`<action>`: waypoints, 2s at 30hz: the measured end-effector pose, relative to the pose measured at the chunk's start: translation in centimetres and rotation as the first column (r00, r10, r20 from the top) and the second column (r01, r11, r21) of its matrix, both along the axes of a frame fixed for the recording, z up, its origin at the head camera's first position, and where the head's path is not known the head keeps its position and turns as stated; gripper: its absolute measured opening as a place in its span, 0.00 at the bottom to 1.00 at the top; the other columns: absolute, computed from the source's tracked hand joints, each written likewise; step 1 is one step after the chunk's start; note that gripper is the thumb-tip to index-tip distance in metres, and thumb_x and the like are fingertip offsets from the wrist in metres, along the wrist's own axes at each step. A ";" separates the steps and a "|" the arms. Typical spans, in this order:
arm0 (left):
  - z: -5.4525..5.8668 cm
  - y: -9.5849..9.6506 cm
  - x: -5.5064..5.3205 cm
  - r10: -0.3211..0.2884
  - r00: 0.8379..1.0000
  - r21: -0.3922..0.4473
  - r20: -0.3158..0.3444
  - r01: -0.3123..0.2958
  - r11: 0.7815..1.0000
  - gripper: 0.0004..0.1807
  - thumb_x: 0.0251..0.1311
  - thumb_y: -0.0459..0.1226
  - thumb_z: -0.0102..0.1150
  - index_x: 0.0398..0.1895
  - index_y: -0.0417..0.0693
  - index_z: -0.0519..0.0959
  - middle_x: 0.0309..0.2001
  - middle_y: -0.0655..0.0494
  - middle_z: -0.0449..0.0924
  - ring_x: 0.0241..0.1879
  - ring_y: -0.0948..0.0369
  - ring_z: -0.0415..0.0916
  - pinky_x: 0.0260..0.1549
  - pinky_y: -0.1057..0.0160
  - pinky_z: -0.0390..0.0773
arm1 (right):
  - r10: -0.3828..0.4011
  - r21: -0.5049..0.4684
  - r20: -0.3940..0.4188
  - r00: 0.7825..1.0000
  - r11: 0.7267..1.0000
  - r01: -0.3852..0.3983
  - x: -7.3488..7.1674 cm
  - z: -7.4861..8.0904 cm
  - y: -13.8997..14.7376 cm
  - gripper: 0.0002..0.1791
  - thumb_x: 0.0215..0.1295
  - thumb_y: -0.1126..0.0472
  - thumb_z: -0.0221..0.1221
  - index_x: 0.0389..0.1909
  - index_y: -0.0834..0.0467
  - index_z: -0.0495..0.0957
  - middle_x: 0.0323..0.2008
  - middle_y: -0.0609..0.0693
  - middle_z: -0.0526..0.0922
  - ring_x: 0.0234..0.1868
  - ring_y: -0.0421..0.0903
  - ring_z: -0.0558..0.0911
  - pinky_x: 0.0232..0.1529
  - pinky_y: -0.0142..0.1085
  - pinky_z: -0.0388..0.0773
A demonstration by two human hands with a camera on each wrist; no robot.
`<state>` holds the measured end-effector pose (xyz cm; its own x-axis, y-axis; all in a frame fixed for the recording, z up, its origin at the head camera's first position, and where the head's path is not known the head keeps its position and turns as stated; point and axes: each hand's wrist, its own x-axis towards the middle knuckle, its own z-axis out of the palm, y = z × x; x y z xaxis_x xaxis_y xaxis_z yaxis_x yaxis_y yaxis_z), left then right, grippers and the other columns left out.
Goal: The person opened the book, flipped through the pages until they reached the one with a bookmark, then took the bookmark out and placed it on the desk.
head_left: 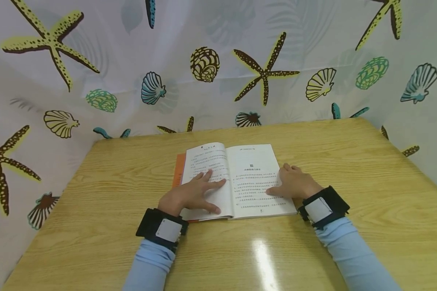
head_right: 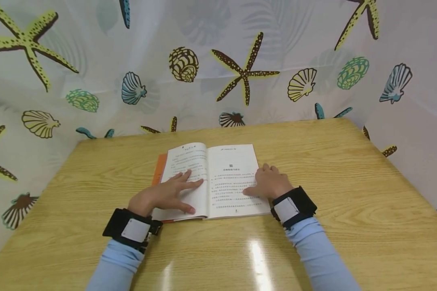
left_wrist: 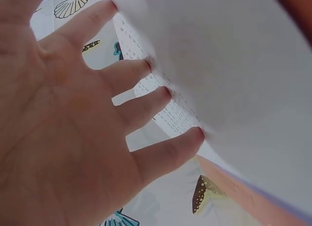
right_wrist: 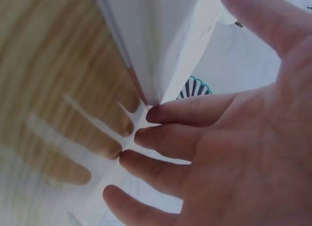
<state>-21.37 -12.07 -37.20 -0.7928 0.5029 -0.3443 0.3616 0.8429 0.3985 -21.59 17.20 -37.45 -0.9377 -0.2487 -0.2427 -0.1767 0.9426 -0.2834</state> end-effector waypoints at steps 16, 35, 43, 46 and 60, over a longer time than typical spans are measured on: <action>-0.3 -0.2 -0.2 0.011 1.000 0.039 0.006 -0.011 0.999 0.48 0.55 0.50 0.75 0.78 0.59 0.63 0.81 0.43 0.41 0.79 0.41 0.38 0.70 0.35 0.52 | -0.130 -0.341 -0.374 0.918 0.940 -0.006 -0.1 0.6 0.1 0.07 0.60 0.73 0.68 0.34 0.71 0.78 0.27 0.59 0.80 0.26 0.51 0.76 0.27 0.38 0.72; -0.3 -0.2 -0.3 -0.009 1.000 0.021 -0.007 0.009 1.000 0.48 0.56 0.52 0.74 0.79 0.60 0.62 0.81 0.43 0.39 0.79 0.40 0.37 0.69 0.33 0.52 | 0.256 -0.714 0.080 0.963 0.689 -0.124 0.5 1.6 -0.8 0.41 0.81 0.39 0.22 0.79 0.66 0.49 0.73 0.71 0.61 0.70 0.68 0.66 0.65 0.63 0.66; -0.4 0.0 -0.5 -0.007 1.000 0.037 -0.005 0.007 0.999 0.46 0.55 0.52 0.75 0.77 0.57 0.65 0.81 0.44 0.40 0.79 0.41 0.37 0.71 0.35 0.52 | 0.330 -0.467 -0.062 0.942 0.824 -0.320 1.6 -0.4 -5.2 0.32 0.84 0.51 0.35 0.78 0.67 0.53 0.76 0.64 0.59 0.75 0.66 0.57 0.72 0.60 0.53; -0.4 -0.1 -0.6 -0.021 0.998 0.200 0.060 0.008 0.980 0.44 0.57 0.44 0.76 0.76 0.49 0.67 0.79 0.43 0.53 0.76 0.43 0.50 0.70 0.40 0.56 | 0.370 -0.374 -0.117 0.922 0.843 -0.386 2.0 -0.7 -6.0 0.30 0.82 0.57 0.42 0.77 0.68 0.55 0.76 0.64 0.59 0.76 0.65 0.57 0.74 0.59 0.51; -0.1 -0.6 -0.6 -0.151 0.987 0.349 0.048 0.125 0.929 0.35 0.59 0.37 0.73 0.70 0.40 0.73 0.70 0.44 0.70 0.68 0.50 0.65 0.70 0.42 0.56 | 0.436 -0.156 -0.159 0.886 0.875 -0.459 2.3 -0.8 -6.7 0.32 0.72 0.71 0.49 0.77 0.60 0.61 0.76 0.66 0.57 0.72 0.74 0.57 0.68 0.67 0.57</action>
<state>-21.99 -12.68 -37.32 -0.6867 0.7030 -0.1851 0.4233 0.5937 0.6844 -19.30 10.46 -38.24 -0.7335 -0.6779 -0.0490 -0.6090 0.6876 -0.3953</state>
